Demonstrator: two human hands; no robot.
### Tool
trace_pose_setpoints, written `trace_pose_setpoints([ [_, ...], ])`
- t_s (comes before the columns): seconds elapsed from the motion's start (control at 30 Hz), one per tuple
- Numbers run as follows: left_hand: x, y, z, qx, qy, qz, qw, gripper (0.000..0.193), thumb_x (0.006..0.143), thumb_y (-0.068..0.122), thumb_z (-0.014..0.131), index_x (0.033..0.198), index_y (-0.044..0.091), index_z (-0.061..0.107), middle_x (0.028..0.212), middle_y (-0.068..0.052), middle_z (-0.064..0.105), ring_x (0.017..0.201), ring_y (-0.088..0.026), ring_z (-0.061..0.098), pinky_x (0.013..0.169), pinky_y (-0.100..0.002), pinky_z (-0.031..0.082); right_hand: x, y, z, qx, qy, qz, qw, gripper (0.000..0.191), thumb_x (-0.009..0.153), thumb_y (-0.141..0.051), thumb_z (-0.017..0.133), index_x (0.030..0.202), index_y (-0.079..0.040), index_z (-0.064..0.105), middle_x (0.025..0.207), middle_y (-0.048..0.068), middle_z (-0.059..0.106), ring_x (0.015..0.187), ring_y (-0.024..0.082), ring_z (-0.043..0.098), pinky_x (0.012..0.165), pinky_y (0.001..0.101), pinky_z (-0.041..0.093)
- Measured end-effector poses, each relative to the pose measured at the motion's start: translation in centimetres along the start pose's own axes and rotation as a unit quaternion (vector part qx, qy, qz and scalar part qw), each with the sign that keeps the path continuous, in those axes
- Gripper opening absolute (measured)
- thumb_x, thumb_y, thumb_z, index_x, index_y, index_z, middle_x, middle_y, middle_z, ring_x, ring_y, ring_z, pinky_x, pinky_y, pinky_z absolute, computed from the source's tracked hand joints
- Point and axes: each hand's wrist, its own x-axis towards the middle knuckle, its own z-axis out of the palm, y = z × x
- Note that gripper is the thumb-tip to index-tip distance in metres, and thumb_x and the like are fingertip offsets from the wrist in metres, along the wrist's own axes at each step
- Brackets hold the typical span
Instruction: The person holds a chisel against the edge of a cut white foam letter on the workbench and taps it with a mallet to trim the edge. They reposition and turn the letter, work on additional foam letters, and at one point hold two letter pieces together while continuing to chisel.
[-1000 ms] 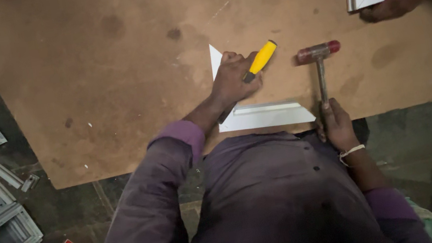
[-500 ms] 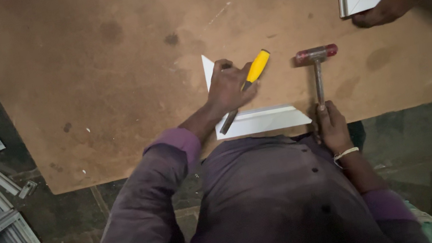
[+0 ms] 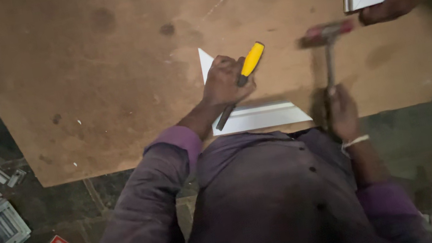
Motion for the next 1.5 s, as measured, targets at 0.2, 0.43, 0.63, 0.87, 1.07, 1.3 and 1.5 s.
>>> trace_pose_setpoints([
  [0.2,0.5,0.4,-0.8,0.002,-0.023,0.010,1.000,0.034,0.079,0.028,0.075,0.101,0.004,0.067,0.075,-0.012,0.068,0.081,-0.032,0.068,0.086,-0.043,0.050,4.6,-2.7,0.1,0.071,0.050,0.003,0.996,0.037,0.114,-0.045,0.040,0.096,-0.014,0.048,0.066,0.000,0.048,0.050,0.011,0.046,0.043,0.0288,0.037],
  [0.43,0.5,0.6,-1.1,-0.012,-0.088,-0.030,0.996,0.033,0.075,0.029,0.074,0.098,0.008,0.069,0.072,-0.013,0.068,0.078,-0.035,0.064,0.078,-0.045,0.052,7.9,-2.6,-1.4,-0.275,-0.092,-0.048,0.956,0.032,0.105,-0.041,0.047,0.106,-0.011,0.058,0.062,0.008,0.057,0.050,0.018,0.057,0.050,0.0320,0.045],
  [0.63,-0.3,-0.2,-0.7,-0.023,-0.066,-0.012,0.997,0.029,0.082,0.031,0.071,0.099,0.008,0.067,0.073,-0.013,0.066,0.079,-0.034,0.063,0.084,-0.045,0.053,8.0,-0.3,-0.9,0.105,0.024,0.031,0.994,0.044,0.123,-0.046,0.046,0.107,-0.005,0.046,0.075,0.014,0.048,0.054,0.024,0.046,0.050,0.0423,0.037],
  [0.87,-0.4,-0.1,-1.1,0.001,-0.096,-0.007,0.995,0.031,0.076,0.031,0.073,0.096,0.008,0.067,0.072,-0.012,0.067,0.081,-0.033,0.061,0.077,-0.045,0.052,6.8,0.6,-2.7,-0.150,-0.016,-0.082,0.985,0.040,0.115,-0.043,0.044,0.105,-0.005,0.050,0.071,0.008,0.053,0.061,0.021,0.053,0.055,0.0357,0.045],
  [1.07,-0.8,-0.5,-1.1,-0.012,-0.073,-0.012,0.997,0.032,0.079,0.033,0.075,0.095,0.006,0.069,0.072,-0.014,0.064,0.083,-0.034,0.062,0.076,-0.045,0.052,6.5,2.3,-1.3,-0.037,-0.030,-0.057,0.997,0.049,0.121,-0.046,0.042,0.102,-0.001,0.047,0.072,0.012,0.051,0.060,0.023,0.050,0.057,0.0407,0.041],
  [1.3,-0.5,-0.5,-1.4,-0.034,-0.039,0.014,0.999,0.033,0.076,0.028,0.074,0.099,0.004,0.070,0.073,-0.014,0.065,0.080,-0.035,0.062,0.077,-0.045,0.053,5.0,0.8,-2.1,-0.108,-0.012,-0.034,0.993,0.039,0.116,-0.042,0.041,0.104,-0.007,0.053,0.069,0.003,0.050,0.051,0.013,0.048,0.045,0.0301,0.039],
  [1.5,-0.4,-0.4,-1.5,-0.042,-0.055,-0.020,0.997,0.028,0.074,0.026,0.075,0.095,0.008,0.071,0.074,-0.014,0.066,0.079,-0.034,0.063,0.079,-0.044,0.054,4.4,0.5,0.1,0.057,-0.018,-0.013,0.998,0.036,0.115,-0.039,0.040,0.101,-0.008,0.051,0.064,0.003,0.047,0.046,0.013,0.043,0.039,0.0309,0.037],
])
